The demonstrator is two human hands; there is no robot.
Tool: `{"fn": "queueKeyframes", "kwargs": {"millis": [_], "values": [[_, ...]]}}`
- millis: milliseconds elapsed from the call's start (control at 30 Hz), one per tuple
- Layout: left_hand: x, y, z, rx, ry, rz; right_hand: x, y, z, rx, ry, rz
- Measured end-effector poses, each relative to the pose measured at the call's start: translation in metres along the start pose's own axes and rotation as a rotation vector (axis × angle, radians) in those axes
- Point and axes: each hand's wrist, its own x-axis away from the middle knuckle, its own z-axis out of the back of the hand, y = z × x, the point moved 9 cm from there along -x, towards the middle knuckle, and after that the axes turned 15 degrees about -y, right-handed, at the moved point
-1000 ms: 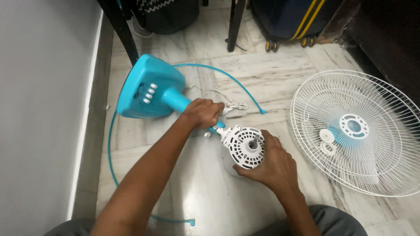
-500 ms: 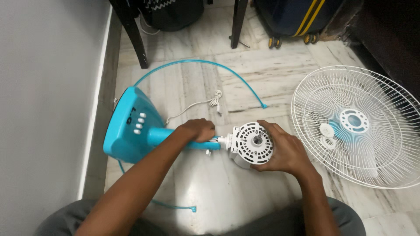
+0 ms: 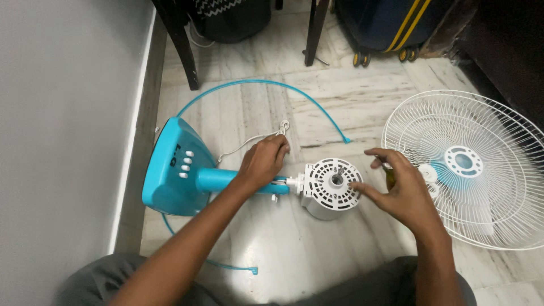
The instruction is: The person assembles a pedestal fan by attaching the motor housing to the stand and securing it with a screwdriver. They then attach the front wire cage to the motor housing.
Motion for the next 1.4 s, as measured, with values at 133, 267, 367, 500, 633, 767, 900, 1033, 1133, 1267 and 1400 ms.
{"fn": "queueKeyframes", "kwargs": {"millis": [133, 267, 367, 500, 633, 767, 900, 1033, 1133, 1267, 1400], "values": [[0.014, 0.027, 0.006, 0.384, 0.073, -0.079, 0.002, -0.013, 0.001, -0.083, 0.061, 0.047], [0.020, 0.059, -0.006, 0.628, -0.043, -0.090, 0.007, -0.044, -0.008, -0.175, 0.122, 0.223], [0.025, 0.072, -0.007, 0.670, -0.108, -0.021, 0.003, -0.055, -0.012, -0.190, 0.084, 0.209], [0.026, 0.089, 0.004, 0.608, -0.106, -0.109, 0.006, -0.071, -0.014, -0.078, 0.035, 0.292], [0.015, 0.082, 0.005, 0.662, -0.159, -0.049, 0.003, -0.069, -0.021, -0.081, 0.020, 0.259], [0.009, 0.080, -0.003, 0.703, -0.259, -0.043, 0.001, -0.069, -0.027, -0.105, 0.014, 0.324], [0.006, 0.074, -0.009, 0.740, -0.309, -0.049, -0.003, -0.054, -0.030, -0.110, 0.042, 0.179], [0.009, 0.064, -0.013, 0.419, -0.421, -0.169, 0.003, -0.049, -0.020, -0.117, 0.133, 0.096], [0.016, 0.065, -0.023, 0.216, -0.444, -0.294, 0.008, -0.049, -0.009, -0.117, 0.167, 0.086], [0.018, 0.070, -0.054, 0.249, -0.467, -0.259, 0.011, -0.042, -0.007, -0.121, 0.135, -0.029], [0.016, 0.059, -0.064, 0.266, -0.467, -0.170, 0.021, -0.042, -0.001, -0.025, 0.154, -0.061]]}}
